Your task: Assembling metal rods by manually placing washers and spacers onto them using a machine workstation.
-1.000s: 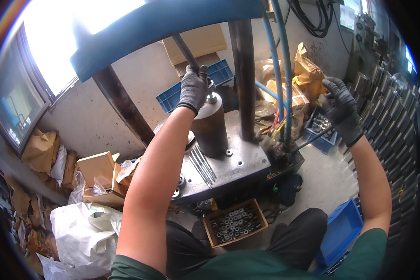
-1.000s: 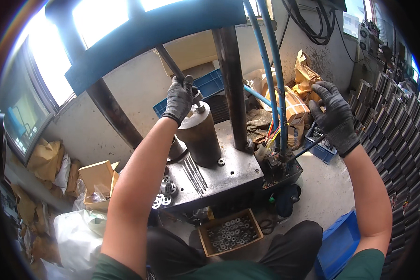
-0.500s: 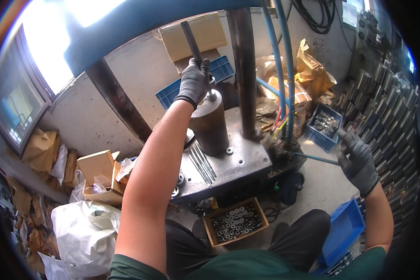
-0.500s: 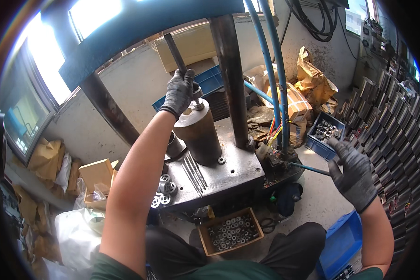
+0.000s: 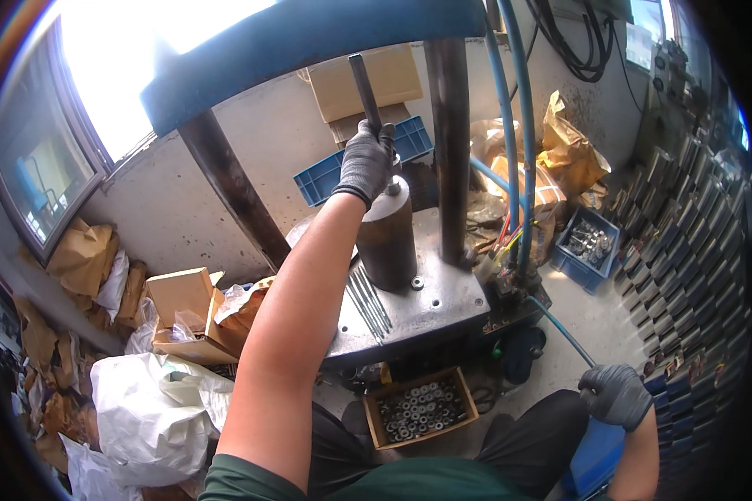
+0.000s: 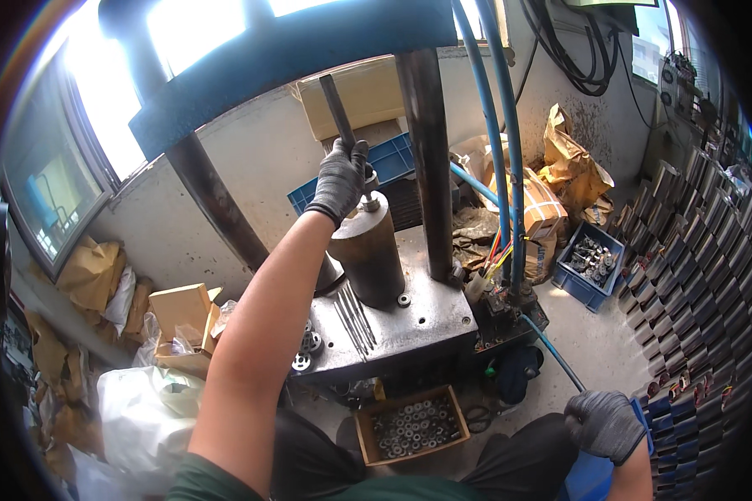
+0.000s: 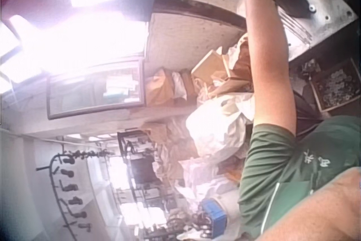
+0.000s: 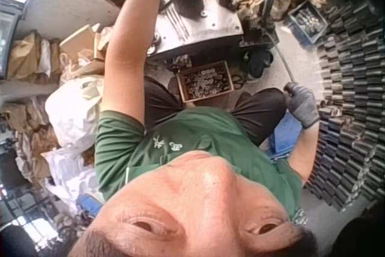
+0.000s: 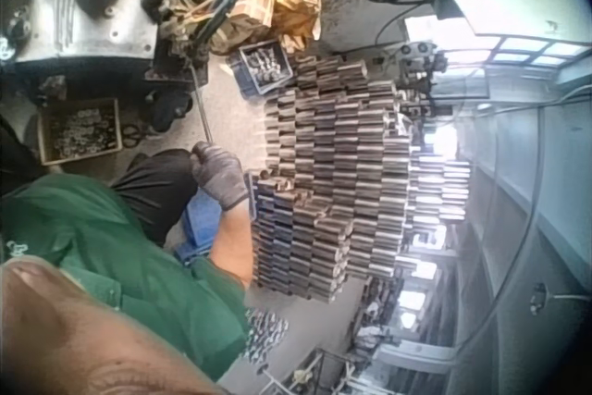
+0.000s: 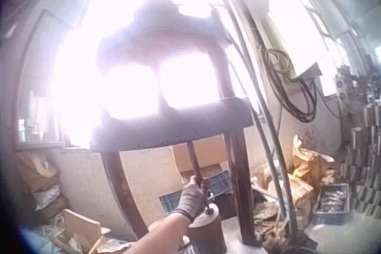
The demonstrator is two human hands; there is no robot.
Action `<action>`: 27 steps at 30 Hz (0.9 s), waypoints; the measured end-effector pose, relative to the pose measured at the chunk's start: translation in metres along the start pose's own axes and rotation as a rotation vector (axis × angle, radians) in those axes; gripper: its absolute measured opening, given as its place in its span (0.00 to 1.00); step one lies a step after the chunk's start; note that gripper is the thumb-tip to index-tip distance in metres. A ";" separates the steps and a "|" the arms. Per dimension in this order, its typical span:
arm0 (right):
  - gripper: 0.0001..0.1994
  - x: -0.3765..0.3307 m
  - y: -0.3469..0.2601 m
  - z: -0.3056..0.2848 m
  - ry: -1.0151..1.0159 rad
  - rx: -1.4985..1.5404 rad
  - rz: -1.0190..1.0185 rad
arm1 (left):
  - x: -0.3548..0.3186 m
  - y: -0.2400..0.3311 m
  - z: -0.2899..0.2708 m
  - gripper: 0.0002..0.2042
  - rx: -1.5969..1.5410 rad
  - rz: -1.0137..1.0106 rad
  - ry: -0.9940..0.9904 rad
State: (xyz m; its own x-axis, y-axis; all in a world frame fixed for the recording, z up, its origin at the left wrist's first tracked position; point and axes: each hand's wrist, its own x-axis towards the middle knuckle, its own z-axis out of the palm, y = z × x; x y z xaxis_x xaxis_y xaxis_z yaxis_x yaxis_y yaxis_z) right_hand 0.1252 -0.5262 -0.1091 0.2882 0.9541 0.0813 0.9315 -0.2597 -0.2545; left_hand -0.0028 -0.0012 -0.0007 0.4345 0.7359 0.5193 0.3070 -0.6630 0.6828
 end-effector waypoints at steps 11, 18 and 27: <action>0.11 -0.012 0.000 0.011 -0.134 -0.096 0.145 | 0.001 -0.001 0.000 0.20 0.050 0.001 0.019; 0.14 0.005 0.006 -0.013 0.016 0.022 0.032 | 0.000 -0.002 0.004 0.19 -0.010 -0.022 -0.005; 0.15 0.115 0.025 -0.064 0.788 -0.106 -0.150 | -0.006 0.007 0.002 0.19 -0.030 -0.024 -0.027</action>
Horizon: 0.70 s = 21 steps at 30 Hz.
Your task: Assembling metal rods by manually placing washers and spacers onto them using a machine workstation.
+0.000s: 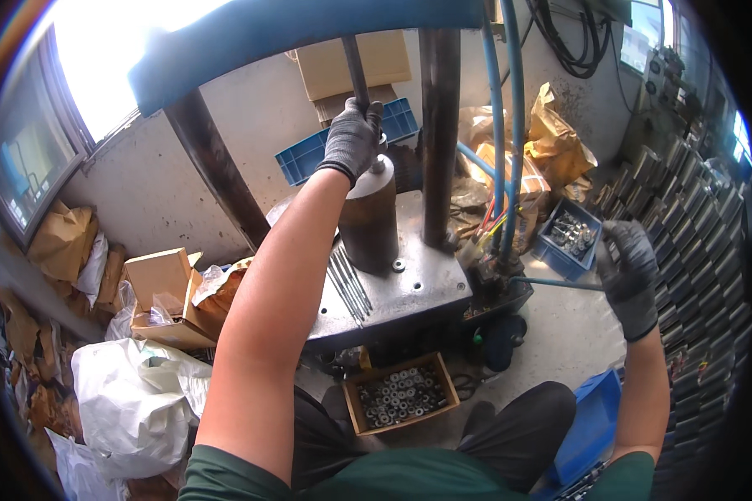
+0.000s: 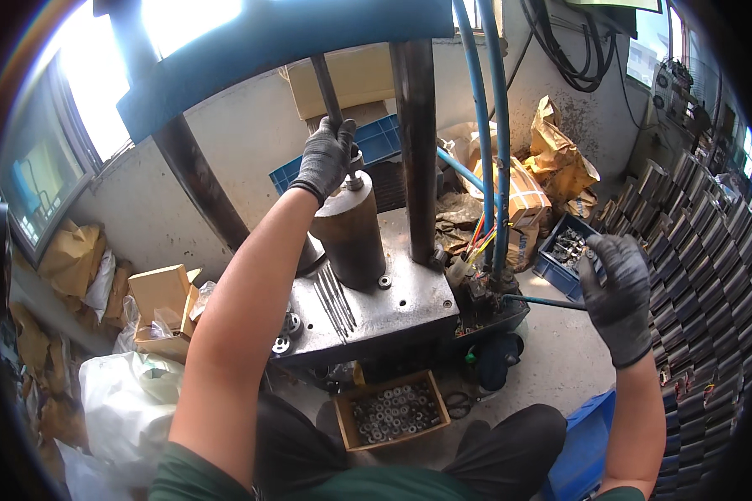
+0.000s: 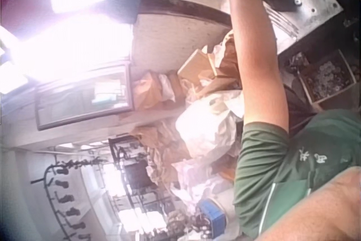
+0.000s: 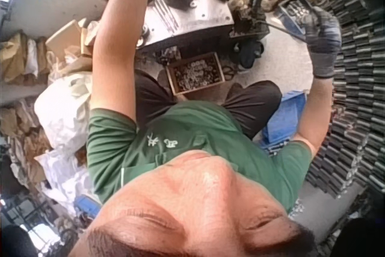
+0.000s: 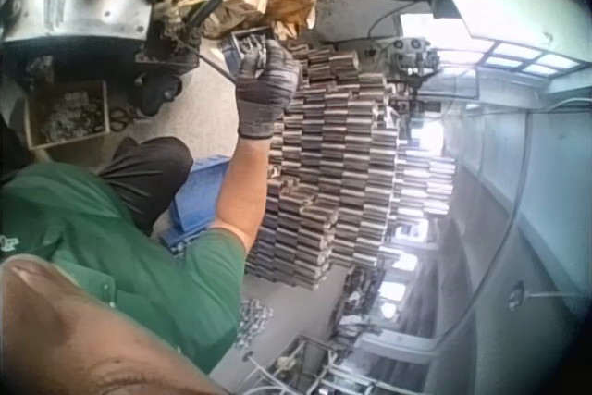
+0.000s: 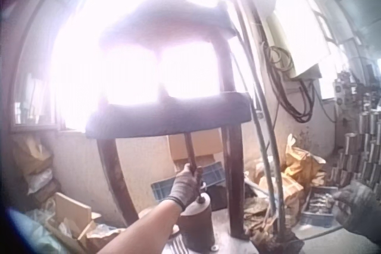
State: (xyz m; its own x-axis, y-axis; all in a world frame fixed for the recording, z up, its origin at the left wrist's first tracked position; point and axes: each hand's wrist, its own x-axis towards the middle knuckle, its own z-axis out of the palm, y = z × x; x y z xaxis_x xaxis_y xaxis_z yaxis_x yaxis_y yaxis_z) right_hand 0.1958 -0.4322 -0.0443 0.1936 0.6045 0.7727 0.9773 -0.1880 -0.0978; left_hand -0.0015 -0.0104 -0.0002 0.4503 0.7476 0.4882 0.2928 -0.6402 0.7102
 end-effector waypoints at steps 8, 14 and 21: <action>0.20 0.055 0.027 0.023 0.108 -0.068 -0.092 | 0.005 0.000 -0.001 0.19 0.108 0.010 0.022; 0.21 -0.035 0.000 -0.014 -0.355 0.094 0.089 | 0.003 -0.004 -0.005 0.20 0.056 -0.069 0.004; 0.13 -0.127 -0.046 -0.041 -1.149 0.132 0.248 | 0.004 0.002 -0.005 0.19 0.058 -0.055 0.008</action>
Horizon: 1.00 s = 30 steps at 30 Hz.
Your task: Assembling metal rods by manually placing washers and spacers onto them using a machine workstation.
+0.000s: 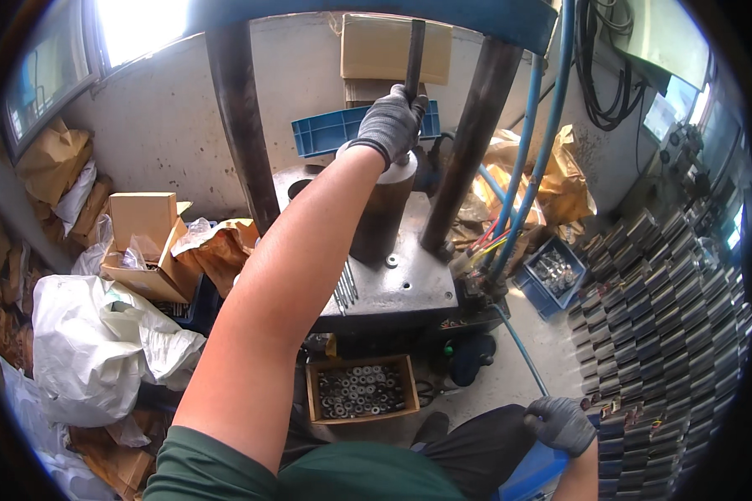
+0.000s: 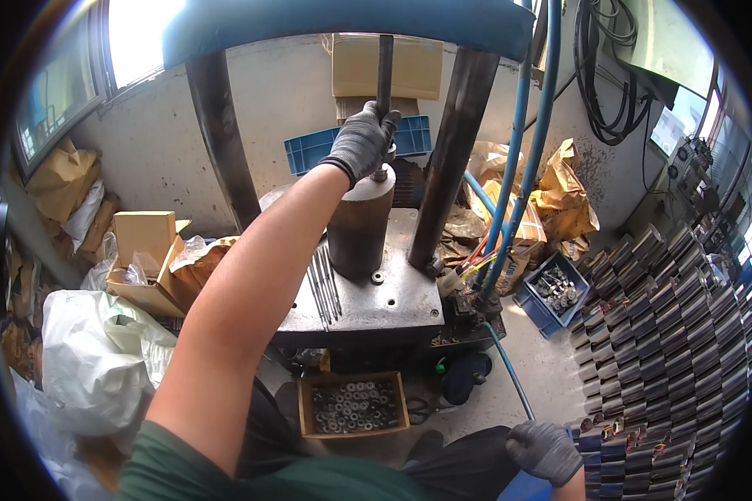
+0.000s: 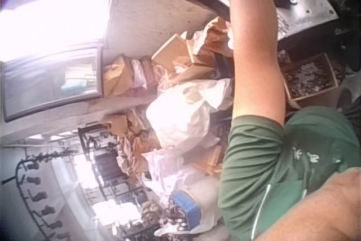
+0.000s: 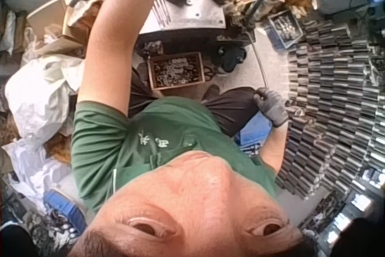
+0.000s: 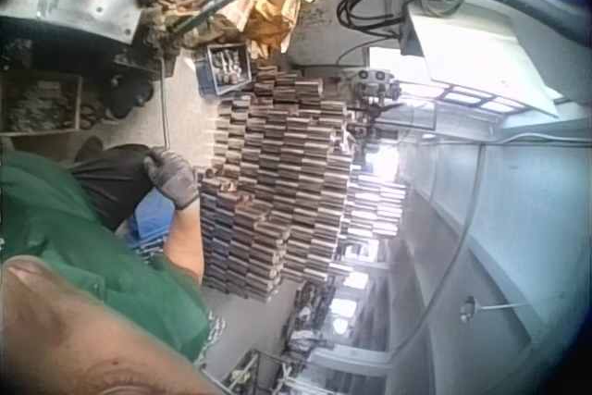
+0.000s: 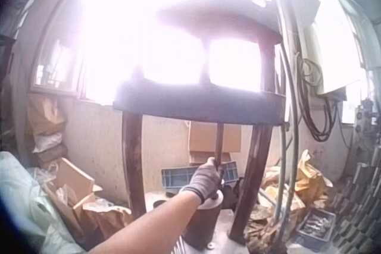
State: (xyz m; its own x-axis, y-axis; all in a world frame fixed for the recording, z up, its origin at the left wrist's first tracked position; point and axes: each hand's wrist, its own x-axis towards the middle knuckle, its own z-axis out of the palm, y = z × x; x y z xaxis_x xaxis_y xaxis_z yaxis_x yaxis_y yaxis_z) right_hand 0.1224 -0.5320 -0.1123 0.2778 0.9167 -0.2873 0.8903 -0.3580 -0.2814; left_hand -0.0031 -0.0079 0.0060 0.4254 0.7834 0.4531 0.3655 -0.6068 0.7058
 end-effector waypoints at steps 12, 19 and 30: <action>0.12 0.007 -0.004 -0.031 0.182 0.254 0.019 | -0.001 -0.003 0.002 0.19 0.024 0.006 0.016; 0.13 0.010 -0.002 -0.026 -0.044 0.024 0.062 | -0.001 -0.006 0.002 0.19 -0.031 -0.010 -0.009; 0.12 0.008 -0.005 -0.031 0.050 0.277 0.054 | -0.005 -0.001 0.000 0.19 -0.106 -0.043 -0.038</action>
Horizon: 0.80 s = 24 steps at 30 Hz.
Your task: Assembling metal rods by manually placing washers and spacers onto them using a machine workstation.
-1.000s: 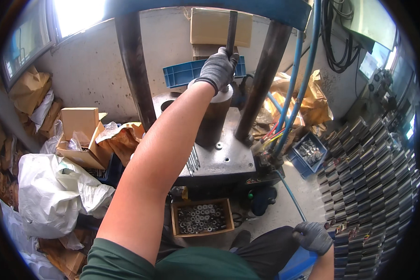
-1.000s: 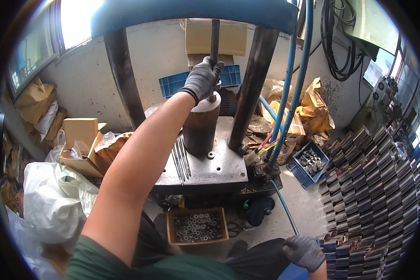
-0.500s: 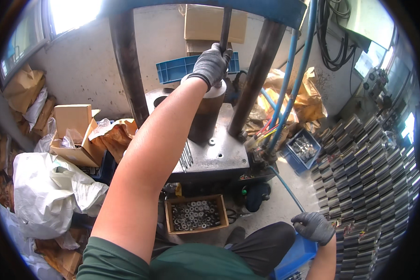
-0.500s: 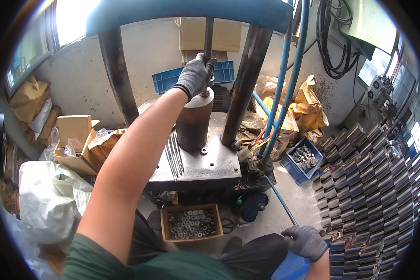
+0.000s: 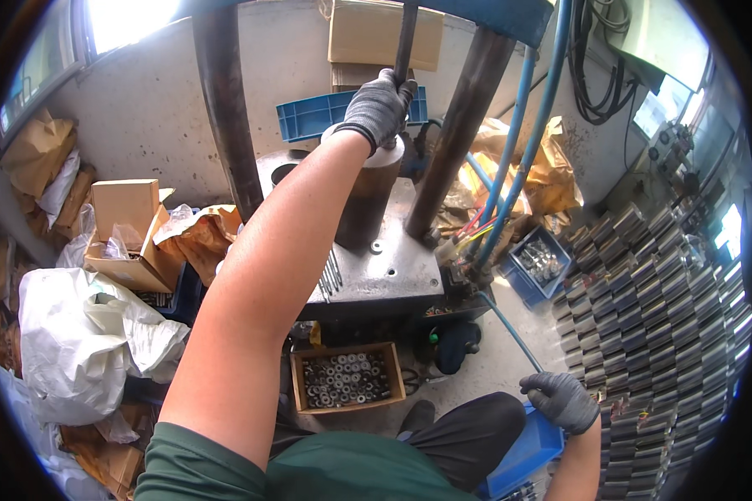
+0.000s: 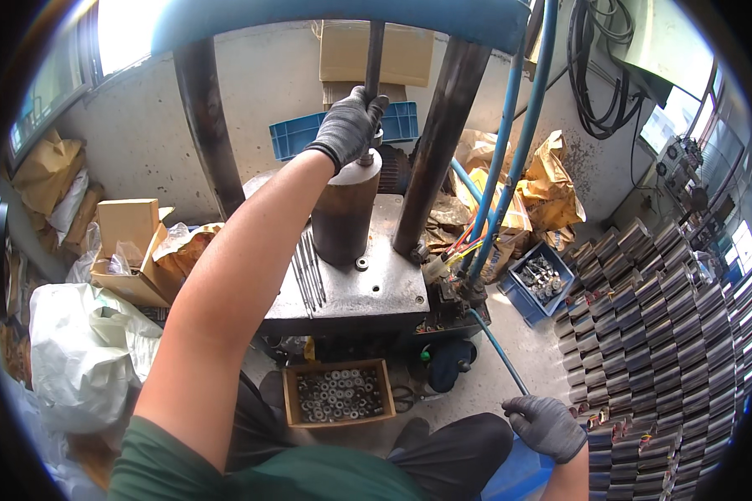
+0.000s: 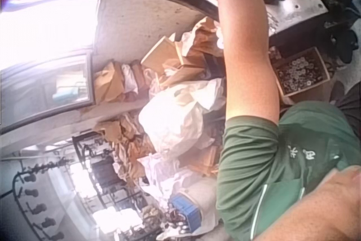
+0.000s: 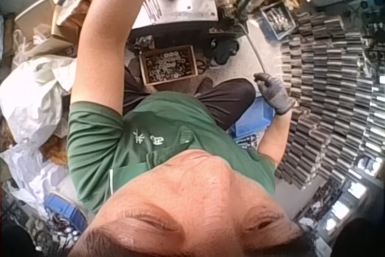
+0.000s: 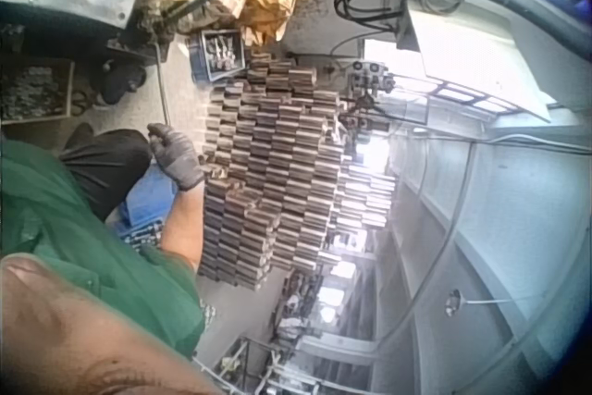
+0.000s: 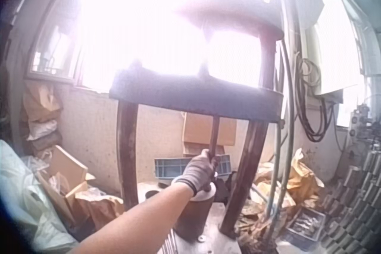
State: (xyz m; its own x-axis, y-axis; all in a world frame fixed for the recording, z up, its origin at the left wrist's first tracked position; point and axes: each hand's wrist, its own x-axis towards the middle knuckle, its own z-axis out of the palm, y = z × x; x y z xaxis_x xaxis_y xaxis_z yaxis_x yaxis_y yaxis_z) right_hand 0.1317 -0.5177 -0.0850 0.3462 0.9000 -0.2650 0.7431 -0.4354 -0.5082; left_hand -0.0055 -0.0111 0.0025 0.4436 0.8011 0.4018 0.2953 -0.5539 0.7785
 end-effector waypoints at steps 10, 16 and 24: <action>0.15 -0.001 0.007 0.003 0.093 -0.003 -0.023 | -0.004 0.001 -0.001 0.18 -0.029 -0.009 -0.010; 0.14 0.002 0.011 0.001 -0.088 -0.131 0.016 | 0.001 -0.003 0.002 0.18 -0.037 -0.013 -0.003; 0.14 0.001 0.014 0.002 -0.041 -0.156 -0.034 | 0.000 -0.003 0.003 0.19 0.019 0.033 0.043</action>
State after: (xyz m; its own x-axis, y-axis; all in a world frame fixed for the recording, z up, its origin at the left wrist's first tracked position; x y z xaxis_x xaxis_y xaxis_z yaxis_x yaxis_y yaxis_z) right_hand 0.1415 -0.5230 -0.0936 0.2976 0.9112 -0.2848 0.8350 -0.3930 -0.3850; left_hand -0.0038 -0.0100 -0.0011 0.4168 0.7912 0.4475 0.2976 -0.5839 0.7553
